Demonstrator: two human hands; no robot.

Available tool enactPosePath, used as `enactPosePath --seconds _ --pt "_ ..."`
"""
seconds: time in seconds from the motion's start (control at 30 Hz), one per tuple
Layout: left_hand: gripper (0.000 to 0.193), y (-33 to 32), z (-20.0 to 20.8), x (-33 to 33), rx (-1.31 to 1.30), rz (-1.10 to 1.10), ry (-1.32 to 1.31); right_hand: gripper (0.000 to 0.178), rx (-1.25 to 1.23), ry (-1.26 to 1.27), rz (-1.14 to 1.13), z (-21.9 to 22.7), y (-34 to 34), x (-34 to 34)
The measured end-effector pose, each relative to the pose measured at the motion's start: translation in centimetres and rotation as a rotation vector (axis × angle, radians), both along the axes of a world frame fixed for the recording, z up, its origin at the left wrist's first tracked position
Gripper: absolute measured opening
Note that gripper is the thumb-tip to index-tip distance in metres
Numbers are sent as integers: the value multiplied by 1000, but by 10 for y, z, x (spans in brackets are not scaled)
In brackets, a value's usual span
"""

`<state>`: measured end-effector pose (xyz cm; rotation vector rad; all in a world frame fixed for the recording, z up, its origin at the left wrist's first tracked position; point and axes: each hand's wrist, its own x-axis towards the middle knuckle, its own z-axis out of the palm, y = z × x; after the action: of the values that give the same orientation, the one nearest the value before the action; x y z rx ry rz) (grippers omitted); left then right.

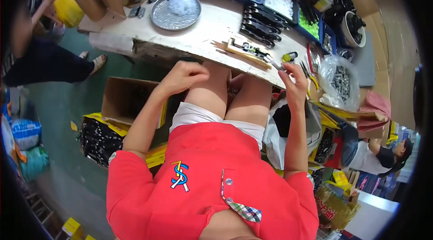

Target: Assembling small plastic toy components at a factory workbench using a hammer and pliers.

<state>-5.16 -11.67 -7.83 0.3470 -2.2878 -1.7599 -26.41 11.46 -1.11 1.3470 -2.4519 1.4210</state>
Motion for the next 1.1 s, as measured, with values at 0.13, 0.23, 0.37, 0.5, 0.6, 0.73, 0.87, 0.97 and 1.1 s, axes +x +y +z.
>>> enactPosePath --seconds 0.13,0.23,0.37,0.5,0.6,0.73,0.87,0.97,1.1 --pt "10 15 24 -80 -456 218 340 21 -32 -27 15 -14 -8 -18" --pt "14 25 20 -119 -616 269 333 19 -39 -69 20 -23 -10 -27" --pt "20 35 13 -138 -646 261 210 15 60 81 27 -31 -10 -38" --pt "24 38 7 -145 -689 276 185 15 103 262 45 -30 -16 -45" --pt "26 38 7 -147 -659 268 140 16 105 312 78 -30 -20 -49" --pt "29 38 9 -149 -609 264 93 19 127 346 132 -29 -26 -53" --pt "30 38 8 -150 -558 255 88 20 148 351 156 -29 -28 -55" --pt "27 39 8 -151 -517 255 103 21 158 361 175 -30 -30 -55" --pt "29 40 10 -152 -521 268 106 22 146 361 191 -33 -35 -56"
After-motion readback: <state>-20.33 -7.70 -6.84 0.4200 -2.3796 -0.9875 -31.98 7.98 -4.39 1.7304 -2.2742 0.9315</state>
